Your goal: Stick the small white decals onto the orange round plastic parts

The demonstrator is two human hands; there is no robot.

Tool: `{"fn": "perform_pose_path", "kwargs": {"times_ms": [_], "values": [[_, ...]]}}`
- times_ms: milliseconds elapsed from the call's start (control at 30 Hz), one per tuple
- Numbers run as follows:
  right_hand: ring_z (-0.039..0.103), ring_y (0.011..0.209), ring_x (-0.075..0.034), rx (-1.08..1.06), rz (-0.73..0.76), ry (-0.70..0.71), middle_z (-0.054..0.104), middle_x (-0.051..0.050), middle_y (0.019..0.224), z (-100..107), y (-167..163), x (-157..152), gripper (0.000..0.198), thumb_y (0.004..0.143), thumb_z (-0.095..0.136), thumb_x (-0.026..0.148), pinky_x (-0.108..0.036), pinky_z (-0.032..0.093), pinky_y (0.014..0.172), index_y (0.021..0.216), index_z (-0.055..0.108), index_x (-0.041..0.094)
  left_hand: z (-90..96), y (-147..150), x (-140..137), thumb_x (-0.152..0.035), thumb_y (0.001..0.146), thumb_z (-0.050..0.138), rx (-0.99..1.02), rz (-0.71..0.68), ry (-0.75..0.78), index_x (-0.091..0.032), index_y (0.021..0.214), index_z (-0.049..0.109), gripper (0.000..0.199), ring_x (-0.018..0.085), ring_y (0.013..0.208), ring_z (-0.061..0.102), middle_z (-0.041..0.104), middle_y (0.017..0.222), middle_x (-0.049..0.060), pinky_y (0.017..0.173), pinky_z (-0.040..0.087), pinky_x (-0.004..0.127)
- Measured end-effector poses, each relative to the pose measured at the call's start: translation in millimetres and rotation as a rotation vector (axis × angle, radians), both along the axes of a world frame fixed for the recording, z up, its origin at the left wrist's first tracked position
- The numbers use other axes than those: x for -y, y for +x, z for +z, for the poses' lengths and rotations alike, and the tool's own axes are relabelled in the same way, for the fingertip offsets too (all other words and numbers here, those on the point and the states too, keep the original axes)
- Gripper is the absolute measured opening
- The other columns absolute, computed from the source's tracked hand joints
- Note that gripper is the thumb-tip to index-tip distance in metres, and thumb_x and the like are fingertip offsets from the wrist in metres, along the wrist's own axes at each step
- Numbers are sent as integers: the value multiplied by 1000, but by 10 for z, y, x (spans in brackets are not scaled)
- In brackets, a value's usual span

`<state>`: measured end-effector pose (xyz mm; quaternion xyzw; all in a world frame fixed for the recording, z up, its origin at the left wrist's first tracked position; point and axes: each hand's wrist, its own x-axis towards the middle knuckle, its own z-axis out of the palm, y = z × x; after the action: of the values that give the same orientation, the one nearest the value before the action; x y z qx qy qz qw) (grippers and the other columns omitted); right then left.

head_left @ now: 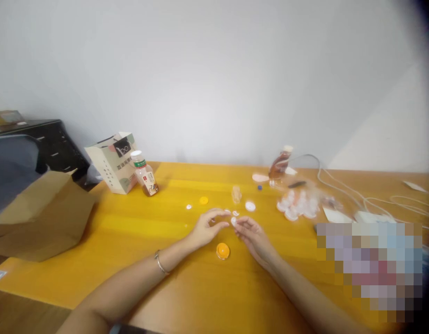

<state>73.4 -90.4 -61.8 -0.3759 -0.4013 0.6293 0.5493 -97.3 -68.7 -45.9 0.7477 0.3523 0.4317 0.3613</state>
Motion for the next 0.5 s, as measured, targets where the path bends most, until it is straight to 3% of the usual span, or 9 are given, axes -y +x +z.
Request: {"fn": "perform_pose_path", "kwargs": {"times_ms": [133,267,500], "values": [[53,59,-8,-109,-247,15,59,6,66,-29,115,-108,24,53,76,23,-20,41,59,70,58,22,-67,-57,-85,-22,83,45,-206,-91,149,-23,114,51,32,18,106,48,56,113,5,92,34,32],[53,59,-8,-101,-436,30,60,6,68,-48,156,-152,26,51,76,21,-20,41,61,71,58,23,-123,-98,-144,-20,85,41,-470,-184,256,-29,122,42,38,18,113,42,52,120,2,96,28,35],[56,66,-10,-142,-337,0,63,5,71,-94,7,-101,29,53,75,21,-21,42,66,76,58,22,-109,-73,-102,-21,84,42,-595,-216,327,-31,124,38,41,17,113,41,51,121,1,92,27,34]]}}
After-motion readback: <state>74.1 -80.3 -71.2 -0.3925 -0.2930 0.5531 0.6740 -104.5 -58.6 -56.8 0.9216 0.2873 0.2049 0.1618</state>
